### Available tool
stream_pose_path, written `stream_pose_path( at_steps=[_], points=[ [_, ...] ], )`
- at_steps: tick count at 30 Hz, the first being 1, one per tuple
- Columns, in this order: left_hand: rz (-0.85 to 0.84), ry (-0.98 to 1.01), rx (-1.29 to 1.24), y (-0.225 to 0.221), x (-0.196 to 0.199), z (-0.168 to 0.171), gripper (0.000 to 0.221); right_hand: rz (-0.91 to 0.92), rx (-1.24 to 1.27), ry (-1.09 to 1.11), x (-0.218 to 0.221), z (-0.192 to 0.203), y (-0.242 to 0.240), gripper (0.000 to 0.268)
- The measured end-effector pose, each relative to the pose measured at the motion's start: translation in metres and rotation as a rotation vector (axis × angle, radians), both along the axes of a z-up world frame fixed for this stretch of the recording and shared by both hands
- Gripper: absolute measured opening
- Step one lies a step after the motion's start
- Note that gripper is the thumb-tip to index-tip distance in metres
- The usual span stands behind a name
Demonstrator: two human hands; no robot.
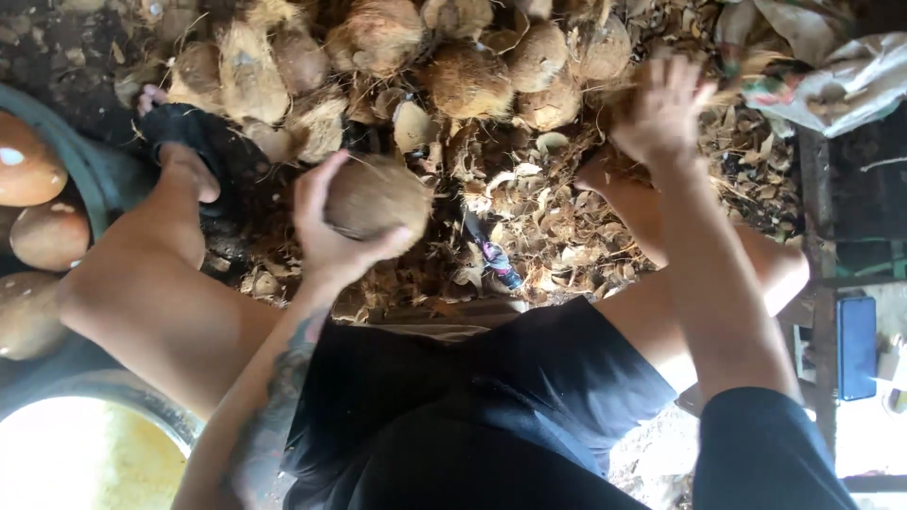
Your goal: A person sits on the floor of a storage area, rapidly peeling the husks off coconuts using their hands and a small tool, then placing the peeled nuts into a large blue basin.
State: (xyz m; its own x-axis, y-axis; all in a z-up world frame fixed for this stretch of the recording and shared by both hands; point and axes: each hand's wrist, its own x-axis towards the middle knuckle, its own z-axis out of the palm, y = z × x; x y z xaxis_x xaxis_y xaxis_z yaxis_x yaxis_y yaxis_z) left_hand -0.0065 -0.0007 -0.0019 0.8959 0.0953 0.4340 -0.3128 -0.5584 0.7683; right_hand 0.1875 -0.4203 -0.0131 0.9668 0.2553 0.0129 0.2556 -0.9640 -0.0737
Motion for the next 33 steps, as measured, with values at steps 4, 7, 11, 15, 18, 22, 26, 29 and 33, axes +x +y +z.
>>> stream_pose_path(
  at_steps=[4, 7, 11, 15, 18, 22, 26, 29, 33],
  points=[
    [-0.006, 0.267, -0.865, 0.015, 0.008, -0.034, 0.068, -0.336, -0.133, 0.383, -0.003, -0.006, -0.064, 0.066],
    [0.039, 0.299, -1.255, 0.008, 0.018, -0.025, 0.056, -0.344, -0.195, 0.631, -0.026, -0.129, -0.168, 0.056],
    [0.116, 0.418, -1.582, 0.028, 0.017, -0.025, 0.046, -0.457, -0.166, 0.903, -0.003, -0.292, -0.258, 0.105],
    [0.099, 0.408, -1.686, 0.028, 0.025, 0.018, 0.054, -0.322, -0.195, 0.655, -0.031, -0.064, -0.04, 0.075],
    [0.051, 0.306, -1.705, 0.031, 0.032, 0.016, 0.054, -0.195, -0.249, 0.284, -0.064, 0.047, 0.079, 0.041],
    [0.043, 0.332, -1.867, 0.031, 0.031, 0.016, 0.065, -0.121, 0.0, 0.861, -0.092, -0.157, 0.093, 0.04],
    [0.25, 0.409, -1.976, 0.012, 0.019, 0.031, 0.064, 0.047, -0.107, 1.128, -0.165, -0.347, 0.11, 0.062],
    [0.421, 0.427, -1.964, 0.003, 0.01, 0.04, 0.065, -0.07, 0.097, 0.932, -0.191, -0.284, 0.122, 0.067],
    [0.336, 0.42, -1.99, 0.029, 0.006, 0.011, 0.052, -0.239, 0.193, 0.964, -0.186, -0.205, 0.135, 0.084]
  ],
)
